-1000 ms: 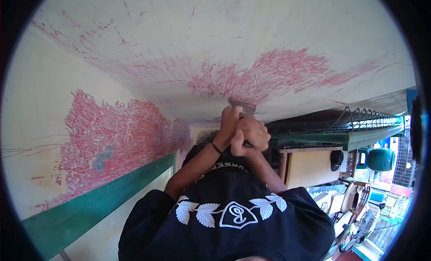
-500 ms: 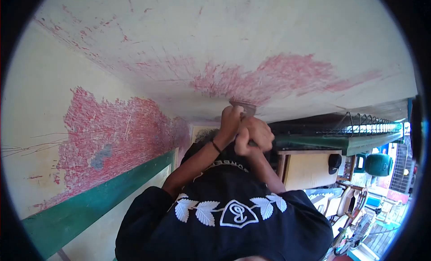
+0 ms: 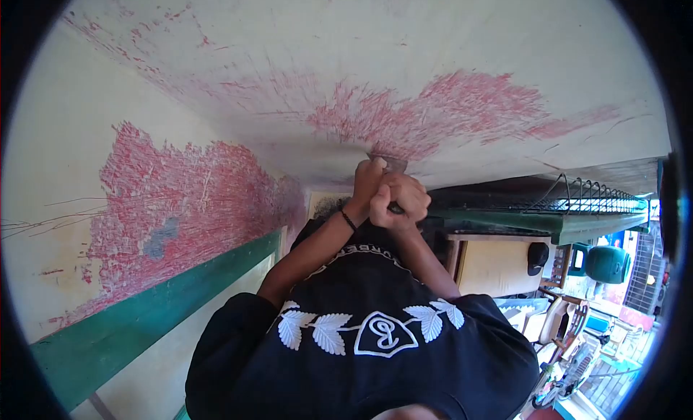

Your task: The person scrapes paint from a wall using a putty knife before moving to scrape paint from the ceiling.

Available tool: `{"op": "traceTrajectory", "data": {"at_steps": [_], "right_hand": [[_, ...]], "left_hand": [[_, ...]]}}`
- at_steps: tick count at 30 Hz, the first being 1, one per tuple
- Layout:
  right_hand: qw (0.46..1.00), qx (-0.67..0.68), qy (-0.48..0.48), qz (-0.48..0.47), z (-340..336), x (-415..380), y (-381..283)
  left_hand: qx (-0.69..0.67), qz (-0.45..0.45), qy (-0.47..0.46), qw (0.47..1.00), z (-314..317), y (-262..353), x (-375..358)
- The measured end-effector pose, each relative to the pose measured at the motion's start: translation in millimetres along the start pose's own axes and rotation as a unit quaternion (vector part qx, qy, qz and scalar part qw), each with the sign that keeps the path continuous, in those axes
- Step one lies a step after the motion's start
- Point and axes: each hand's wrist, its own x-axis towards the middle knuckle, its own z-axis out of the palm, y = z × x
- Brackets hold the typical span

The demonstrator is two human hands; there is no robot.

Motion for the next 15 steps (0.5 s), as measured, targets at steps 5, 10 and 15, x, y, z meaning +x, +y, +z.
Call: {"op": "traceTrajectory", "data": {"at_steps": [5, 10, 15], "right_hand": [[0.996, 0.085, 0.019, -0.026, 3, -1, 3], [0.995, 0.096, 0.027, -0.003, 3, 18, -10], [0.999, 0.033, 0.002, -0.015, 4, -5, -1]], "left_hand": [[0.109, -0.011, 0.044, 0.993, 6, 20, 15], [0.224, 0.129, 0.052, 0.965, 5, 30, 19], [0.263, 0.145, 0.003, 0.954, -4, 0, 6]]}}
